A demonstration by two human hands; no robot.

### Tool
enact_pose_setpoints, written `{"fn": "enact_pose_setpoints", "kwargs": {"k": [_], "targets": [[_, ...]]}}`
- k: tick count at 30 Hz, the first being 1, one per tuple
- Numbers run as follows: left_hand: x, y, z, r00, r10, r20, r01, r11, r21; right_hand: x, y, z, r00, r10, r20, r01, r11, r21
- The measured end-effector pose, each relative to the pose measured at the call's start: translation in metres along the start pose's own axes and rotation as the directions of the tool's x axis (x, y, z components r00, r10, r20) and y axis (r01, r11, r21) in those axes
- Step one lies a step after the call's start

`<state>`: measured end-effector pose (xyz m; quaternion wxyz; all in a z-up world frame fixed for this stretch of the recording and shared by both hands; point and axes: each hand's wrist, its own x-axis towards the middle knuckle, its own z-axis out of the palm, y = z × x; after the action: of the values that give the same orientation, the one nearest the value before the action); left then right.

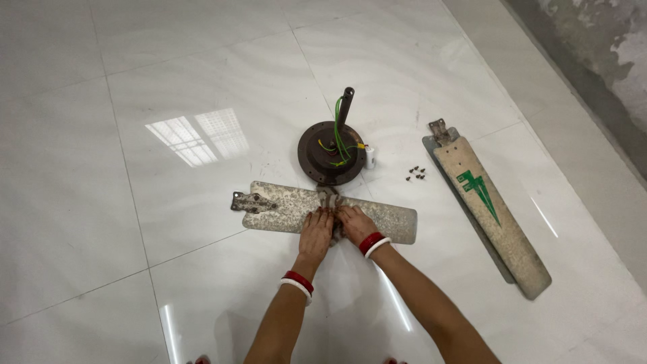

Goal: The person scrubs a ceiling fan blade with a cloth while sitting on the floor. A ceiling fan motor and another blade are visible nearby.

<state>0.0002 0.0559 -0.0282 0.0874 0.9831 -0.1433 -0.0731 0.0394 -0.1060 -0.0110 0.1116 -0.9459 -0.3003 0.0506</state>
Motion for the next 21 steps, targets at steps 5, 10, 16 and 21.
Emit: {"fn": "enact_pose_setpoints", "kwargs": {"k": [5,10,16,21], "targets": [[0.023,0.036,0.008,0.999,0.012,0.036,-0.013,1.0,0.023,0.0,0.039,-0.024,0.965,-0.1,0.241,0.134,0.982,-0.13],[0.007,0.073,0.016,0.99,0.099,0.101,-0.103,0.994,0.038,-0.045,0.058,-0.023,0.934,-0.244,0.263,0.288,0.947,-0.144],[0.021,0.114,0.007,0.988,0.154,0.003,-0.153,0.985,0.079,-0.087,0.094,-0.011,0.997,-0.07,-0.036,0.065,0.99,-0.128],[0.051,0.122,-0.002,0.982,0.11,0.156,-0.119,0.992,0.048,-0.108,0.088,0.007,0.975,0.05,-0.216,-0.083,0.985,-0.148]]}}
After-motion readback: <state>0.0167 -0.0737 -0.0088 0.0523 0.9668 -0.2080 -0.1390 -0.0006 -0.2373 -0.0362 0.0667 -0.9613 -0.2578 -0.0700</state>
